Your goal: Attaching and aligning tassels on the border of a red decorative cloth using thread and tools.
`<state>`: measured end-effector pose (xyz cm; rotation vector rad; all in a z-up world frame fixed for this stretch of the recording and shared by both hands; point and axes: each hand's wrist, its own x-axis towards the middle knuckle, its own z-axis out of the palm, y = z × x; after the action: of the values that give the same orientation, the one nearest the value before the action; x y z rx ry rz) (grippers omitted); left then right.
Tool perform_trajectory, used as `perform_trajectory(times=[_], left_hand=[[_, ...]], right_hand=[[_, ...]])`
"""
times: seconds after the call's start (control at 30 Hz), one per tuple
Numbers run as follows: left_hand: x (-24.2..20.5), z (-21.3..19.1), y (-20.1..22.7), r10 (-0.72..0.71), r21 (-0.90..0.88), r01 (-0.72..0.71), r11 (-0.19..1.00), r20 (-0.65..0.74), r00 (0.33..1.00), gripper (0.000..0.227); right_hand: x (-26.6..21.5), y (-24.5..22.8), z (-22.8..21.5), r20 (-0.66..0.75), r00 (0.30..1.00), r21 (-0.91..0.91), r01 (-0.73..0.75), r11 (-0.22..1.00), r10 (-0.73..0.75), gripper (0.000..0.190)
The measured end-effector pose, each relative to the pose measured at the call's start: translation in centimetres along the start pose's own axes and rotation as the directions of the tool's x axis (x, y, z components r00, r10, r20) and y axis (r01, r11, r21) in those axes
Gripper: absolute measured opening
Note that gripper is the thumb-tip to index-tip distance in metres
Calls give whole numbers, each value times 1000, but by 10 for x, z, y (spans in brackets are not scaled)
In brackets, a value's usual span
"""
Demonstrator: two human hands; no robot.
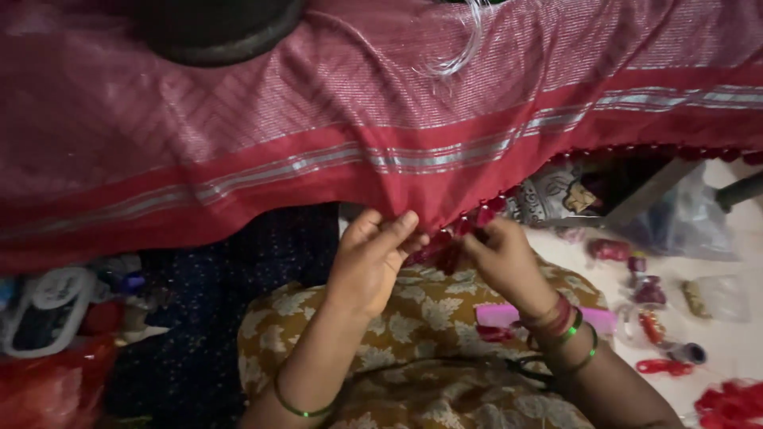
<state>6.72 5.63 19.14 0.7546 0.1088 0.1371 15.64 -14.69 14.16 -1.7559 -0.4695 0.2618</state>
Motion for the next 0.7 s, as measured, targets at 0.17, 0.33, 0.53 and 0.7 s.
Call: perform_trajectory(times=[0.17, 0.33, 0.53, 0.7], left_hand=[[-18, 2, 19, 22, 178, -34, 983, 65, 998, 13], [-26, 4, 21, 89, 333, -127, 934, 129, 988, 13], [-30, 13, 23, 103, 315, -148, 938, 156, 982, 16], [-32, 16, 27, 83, 292, -132, 947, 174, 981, 16]], right_hand=[[-7, -47, 12, 143, 989, 247, -61, 967, 26, 9], [-20, -49, 10, 172, 985, 260, -27, 965, -19, 14], [-24, -51, 3, 155, 974, 277, 117, 954, -164, 19], [-26, -51, 7, 118, 976, 260, 149, 954, -185, 19]])
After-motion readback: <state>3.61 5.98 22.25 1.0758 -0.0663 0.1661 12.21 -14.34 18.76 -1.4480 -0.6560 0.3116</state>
